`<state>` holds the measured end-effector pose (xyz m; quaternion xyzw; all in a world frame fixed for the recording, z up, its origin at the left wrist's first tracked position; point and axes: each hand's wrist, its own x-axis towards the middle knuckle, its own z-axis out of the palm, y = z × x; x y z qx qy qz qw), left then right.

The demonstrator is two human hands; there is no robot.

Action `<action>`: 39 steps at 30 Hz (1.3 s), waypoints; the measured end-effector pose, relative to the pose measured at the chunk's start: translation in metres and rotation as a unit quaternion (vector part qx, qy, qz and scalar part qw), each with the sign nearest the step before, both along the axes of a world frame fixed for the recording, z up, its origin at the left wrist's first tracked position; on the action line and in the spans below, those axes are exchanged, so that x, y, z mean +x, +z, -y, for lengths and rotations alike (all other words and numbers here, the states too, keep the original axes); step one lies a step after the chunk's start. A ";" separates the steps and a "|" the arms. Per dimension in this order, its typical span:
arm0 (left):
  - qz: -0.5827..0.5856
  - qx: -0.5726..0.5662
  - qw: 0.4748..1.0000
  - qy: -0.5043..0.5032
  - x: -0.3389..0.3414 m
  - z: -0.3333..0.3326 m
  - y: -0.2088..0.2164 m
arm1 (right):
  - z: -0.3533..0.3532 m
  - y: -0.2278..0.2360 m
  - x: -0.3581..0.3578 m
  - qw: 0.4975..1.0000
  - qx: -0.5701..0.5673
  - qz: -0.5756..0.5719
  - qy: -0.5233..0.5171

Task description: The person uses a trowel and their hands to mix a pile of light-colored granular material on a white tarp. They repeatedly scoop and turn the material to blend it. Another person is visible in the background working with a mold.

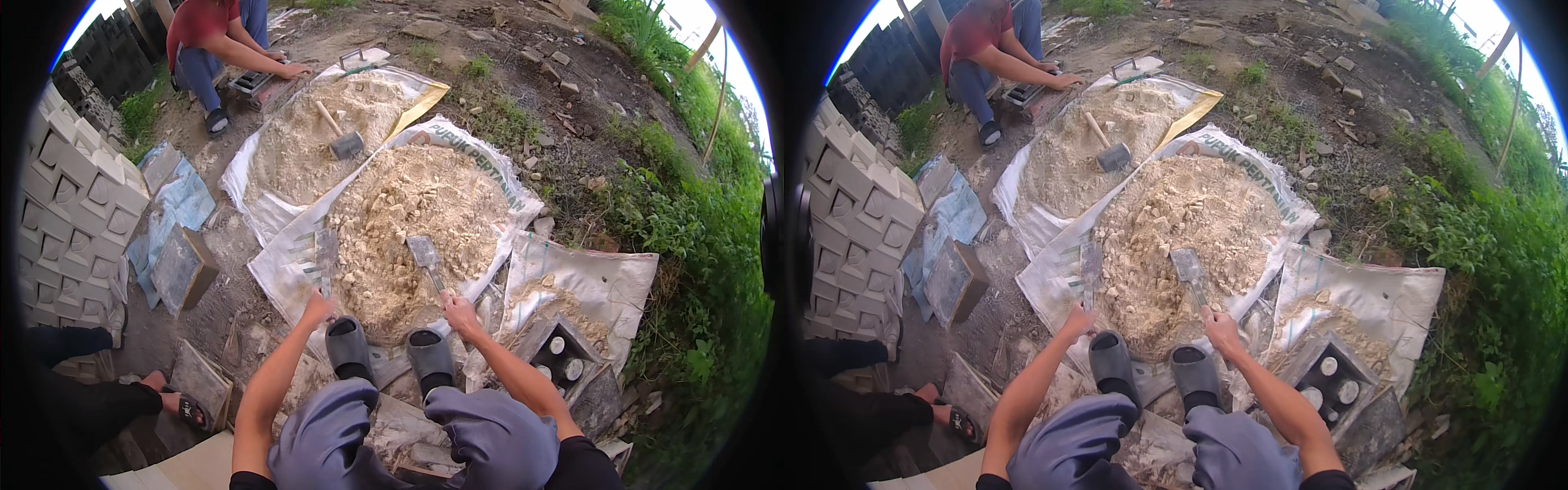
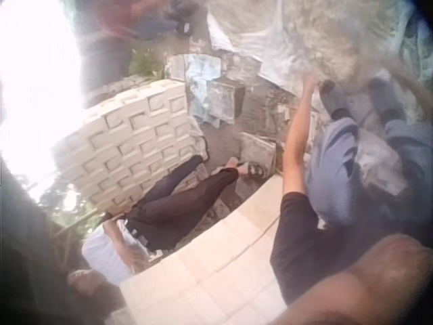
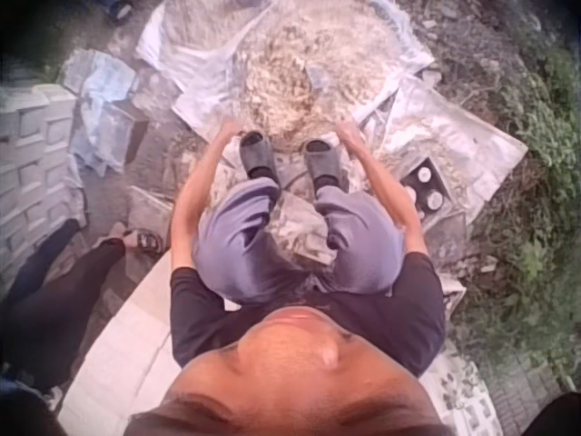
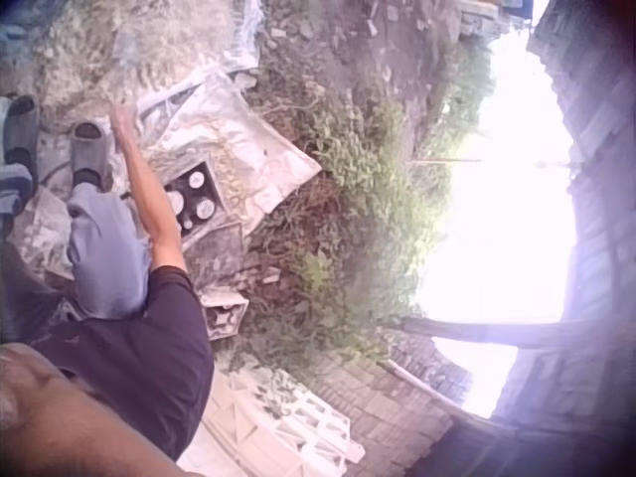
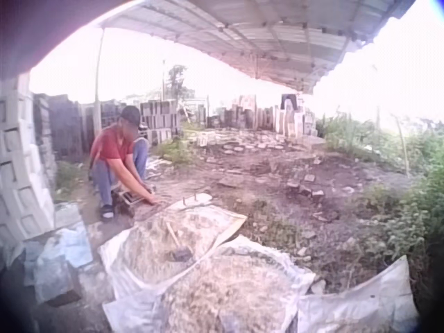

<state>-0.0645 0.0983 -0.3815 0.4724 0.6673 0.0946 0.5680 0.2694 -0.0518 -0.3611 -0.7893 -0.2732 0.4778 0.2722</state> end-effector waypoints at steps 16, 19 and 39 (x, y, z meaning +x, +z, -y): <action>-0.301 0.258 0.892 -0.219 0.043 0.024 0.001 | -0.014 -0.013 0.016 0.976 0.025 0.156 0.147; -0.312 0.375 0.754 -0.440 0.056 0.014 0.035 | -0.013 -0.002 0.023 0.974 0.005 0.178 0.140; -0.220 0.167 0.765 -0.583 0.066 -0.082 0.038 | -0.077 0.023 0.016 0.985 0.004 0.130 0.112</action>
